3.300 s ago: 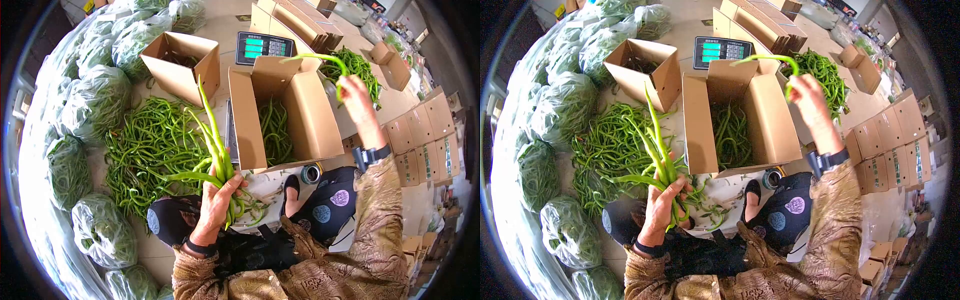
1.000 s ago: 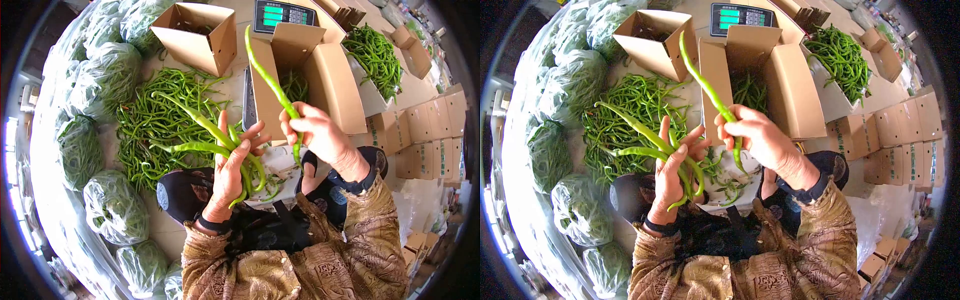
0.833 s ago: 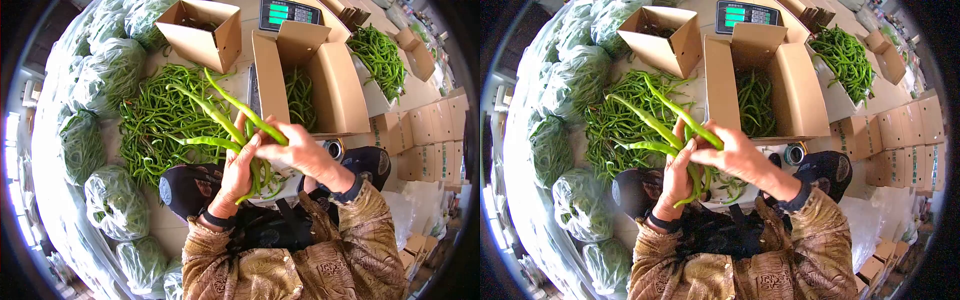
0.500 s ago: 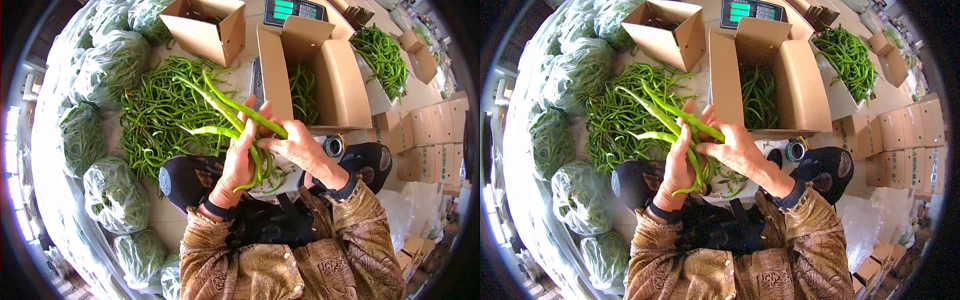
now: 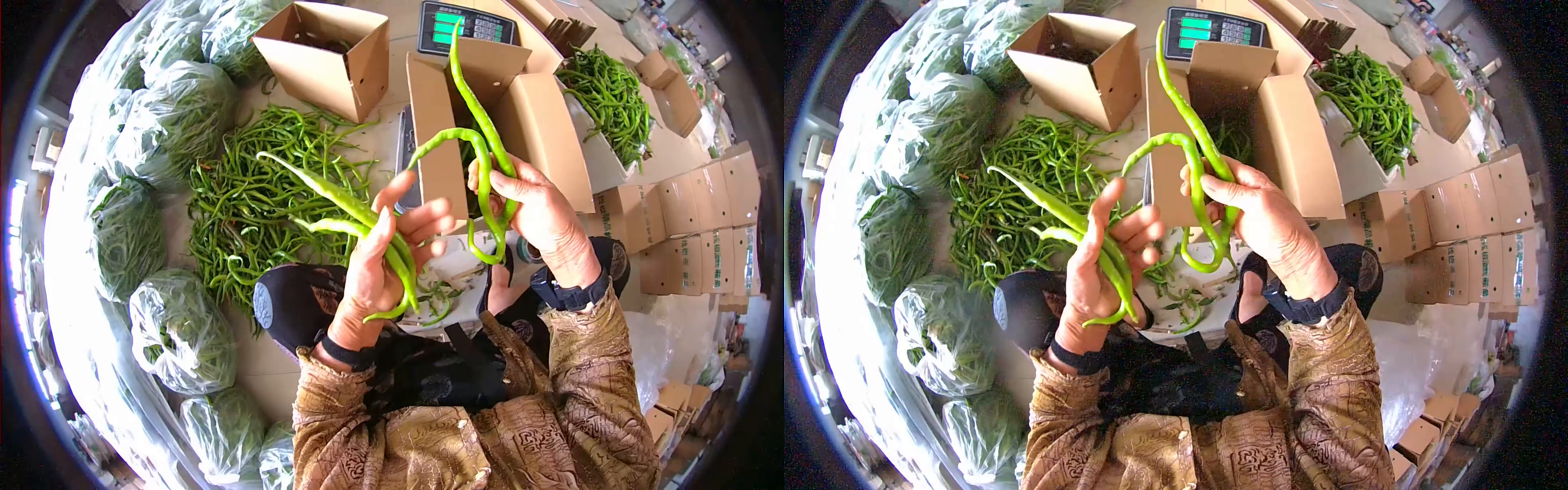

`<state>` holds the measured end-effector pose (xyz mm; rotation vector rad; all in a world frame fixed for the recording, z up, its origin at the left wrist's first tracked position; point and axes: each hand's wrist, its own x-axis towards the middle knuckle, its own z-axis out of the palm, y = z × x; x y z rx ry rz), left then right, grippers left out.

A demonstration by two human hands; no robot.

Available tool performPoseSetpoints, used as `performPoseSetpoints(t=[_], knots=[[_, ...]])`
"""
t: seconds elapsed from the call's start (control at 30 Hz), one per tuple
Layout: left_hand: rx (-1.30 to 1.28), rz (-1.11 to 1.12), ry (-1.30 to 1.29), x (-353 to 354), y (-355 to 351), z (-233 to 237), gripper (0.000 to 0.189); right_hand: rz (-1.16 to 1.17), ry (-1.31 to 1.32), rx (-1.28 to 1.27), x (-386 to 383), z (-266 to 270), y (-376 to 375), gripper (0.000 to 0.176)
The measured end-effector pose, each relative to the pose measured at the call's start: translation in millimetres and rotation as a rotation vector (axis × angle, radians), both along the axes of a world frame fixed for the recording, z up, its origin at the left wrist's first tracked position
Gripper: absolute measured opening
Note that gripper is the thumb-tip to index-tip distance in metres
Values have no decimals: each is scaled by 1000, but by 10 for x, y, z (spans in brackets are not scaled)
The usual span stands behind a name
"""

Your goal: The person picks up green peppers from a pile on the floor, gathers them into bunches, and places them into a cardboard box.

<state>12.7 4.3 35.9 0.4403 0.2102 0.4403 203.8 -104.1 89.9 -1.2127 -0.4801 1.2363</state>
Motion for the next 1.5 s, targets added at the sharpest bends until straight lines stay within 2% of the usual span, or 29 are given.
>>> performPoseSetpoints(t=[0.1, 0.2, 0.33, 0.4, 0.47, 0.5, 0.6, 0.63, 0.67, 0.7, 0.77, 0.83, 0.93, 0.97, 1.07, 1.1, 1.13, 1.23, 1.33, 1.43, 1.5], knots=[[-31, 17, 47, 38, -17, -48, 38, -44, 16, 29, 83, -17, -29, 27], [-7, 0, 104, 40, 33, -123, 39, -91, 86, 47, 134, -14, -61, 28], [243, 21, 304, 71, 5, -114, 54, -65, 53, 88, 103, -21, -83, 26], [143, -2, 266, 76, -22, -24, 69, -35, -16, 10, 10, 45, -61, 28], [143, -71, 220, 80, -12, -41, 70, 20, -112, -87, -99, 89, -46, 29], [212, -120, 227, 81, 0, -63, 68, 45, -244, -157, -162, 88, -31, 32], [276, -158, 234, 113, -62, -121, 65, 137, -337, -107, -398, 66, 94, 44], [240, -135, 197, 136, -121, -177, 56, 107, -309, -62, -503, -43, 139, 45], [409, -180, 413, 50, -124, -360, 53, 78, -281, -18, -572, -220, 161, 46], [581, -192, 463, 42, -107, -401, 54, 82, -428, -19, -602, -283, 206, 45], [712, -272, 464, 35, -65, -449, 58, 164, -378, -130, -540, -244, 223, 43], [628, -400, 365, 62, 0, -239, 61, 233, -307, -146, -467, -106, 273, 40], [387, -200, 270, 19, -5, 117, 67, 250, -251, -149, -312, -81, 261, 36], [407, -200, 162, 70, 46, -31, 68, 158, -208, -89, -292, -52, 229, 35], [365, -75, 338, -33, 181, 64, 50, 31, 42, 4, -48, 22, 128, 40], [316, 41, 364, -46, 179, 102, 42, -8, 90, 65, 45, -9, 87, 41], [229, 124, 287, -54, 205, 31, 38, -63, 221, 120, 113, -2, 45, 43], [123, 227, 246, -78, 198, -40, 32, -12, 357, 381, 326, -28, -77, 40], [140, 134, 247, -56, 143, -17, 31, 81, 380, 522, 449, 58, -179, 47], [164, 110, 243, -42, 125, -20, 31, 104, 392, 545, 509, 121, -213, 49], [156, 114, 262, -43, 116, -23, 31, 35, 286, 513, 538, 141, -222, 49]])
